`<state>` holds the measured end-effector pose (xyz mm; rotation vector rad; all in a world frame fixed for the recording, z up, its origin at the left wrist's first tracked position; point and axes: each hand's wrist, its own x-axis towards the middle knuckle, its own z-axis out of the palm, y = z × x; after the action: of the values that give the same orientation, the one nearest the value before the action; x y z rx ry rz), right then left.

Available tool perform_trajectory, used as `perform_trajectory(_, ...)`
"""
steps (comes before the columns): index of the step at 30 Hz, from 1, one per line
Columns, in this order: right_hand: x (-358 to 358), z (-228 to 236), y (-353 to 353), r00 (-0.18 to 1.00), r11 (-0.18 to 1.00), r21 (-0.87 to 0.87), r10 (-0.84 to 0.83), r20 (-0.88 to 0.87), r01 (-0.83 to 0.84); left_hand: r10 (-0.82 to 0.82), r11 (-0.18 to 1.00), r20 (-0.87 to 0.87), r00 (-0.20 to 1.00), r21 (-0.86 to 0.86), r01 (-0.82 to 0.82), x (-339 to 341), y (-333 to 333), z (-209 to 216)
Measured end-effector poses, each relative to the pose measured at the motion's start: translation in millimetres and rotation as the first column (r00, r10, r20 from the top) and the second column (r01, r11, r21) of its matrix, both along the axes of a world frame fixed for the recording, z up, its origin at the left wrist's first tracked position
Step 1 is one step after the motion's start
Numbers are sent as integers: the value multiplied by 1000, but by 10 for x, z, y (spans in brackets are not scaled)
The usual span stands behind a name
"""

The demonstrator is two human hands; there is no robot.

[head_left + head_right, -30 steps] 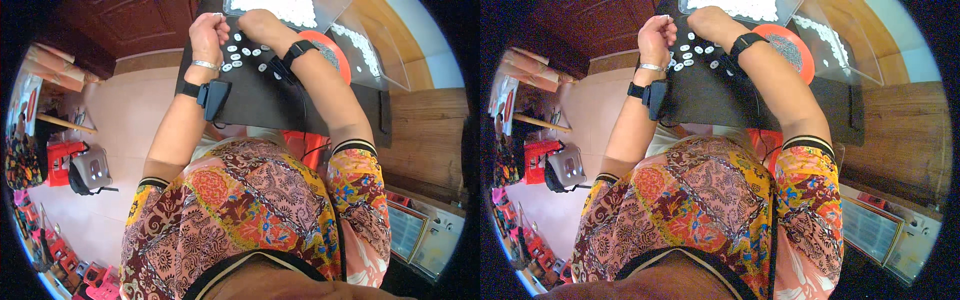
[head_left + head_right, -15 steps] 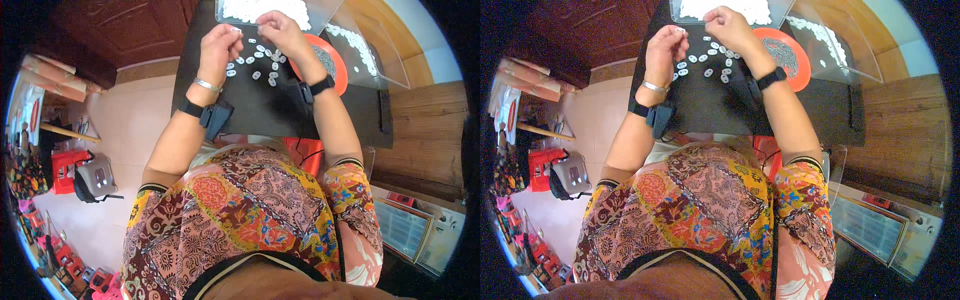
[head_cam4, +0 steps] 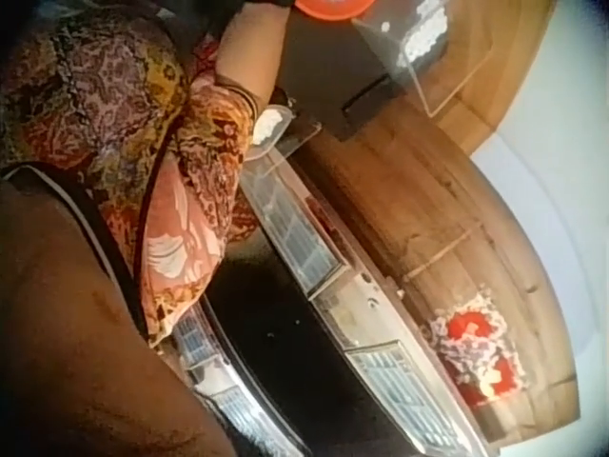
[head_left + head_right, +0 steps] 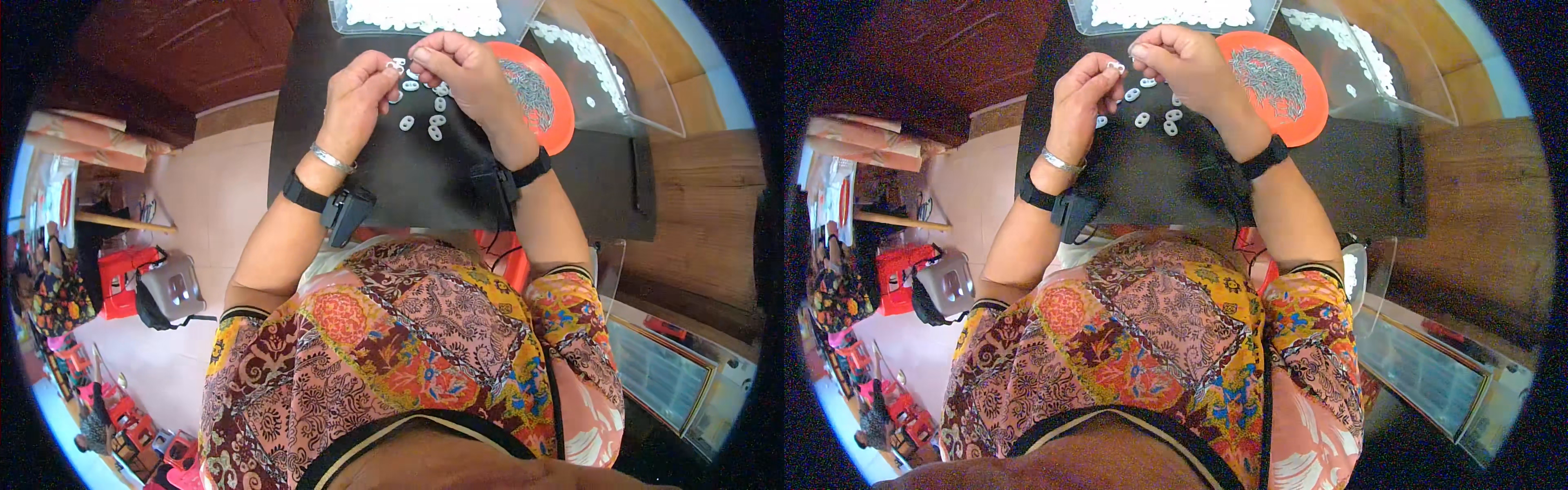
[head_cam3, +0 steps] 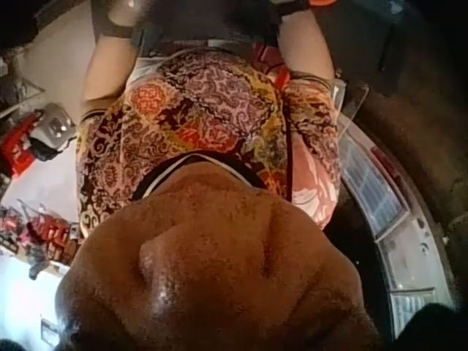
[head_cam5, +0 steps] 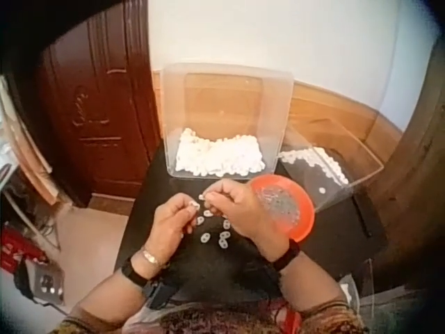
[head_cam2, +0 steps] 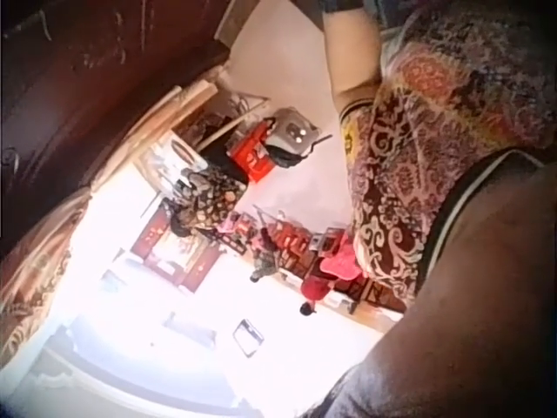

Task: The person is manually inserting small metal pins into white plastic connector pieces on a workbench.

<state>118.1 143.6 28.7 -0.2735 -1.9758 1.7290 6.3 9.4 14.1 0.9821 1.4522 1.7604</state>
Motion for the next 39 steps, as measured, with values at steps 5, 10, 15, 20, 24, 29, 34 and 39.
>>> perform_trajectory(5, 4, 32, -86, 999, 989, 147, -27, 18, 24, -5, 1000, -48, 999, -10, 4, 12, 0, -3)
perform_trajectory(10, 0, 4, -100, 998, 974, 224, -36, 51, 24, 28, 1000, -80, 996, -7, -29, 24, 10, -17)
perform_trajectory(15, -17, -16, -90, 997, 970, 234, -74, 35, 64, 29, 999, -95, 995, -13, -31, 7, 21, -52)
perform_trajectory(20, -21, 9, -140, 996, 965, 247, -91, 16, 85, 28, 998, -129, 991, -44, -34, 7, 6, -32)
perform_trajectory(24, -35, -28, -140, 997, 969, 235, -80, -7, 80, 38, 999, -180, 983, -22, -43, -13, 21, -75)
perform_trajectory(29, -20, -36, -142, 986, 883, 448, -165, 26, 136, 77, 997, -269, 960, 5, -79, 22, 31, -109)
perform_trajectory(34, -12, -13, -161, 977, 839, 527, -202, 73, 134, 118, 992, -276, 954, 66, -104, 50, 26, -118)
perform_trajectory(39, -4, 7, -112, 986, 835, 532, -164, -5, 141, 67, 997, -330, 941, 59, -51, 36, 34, -123)
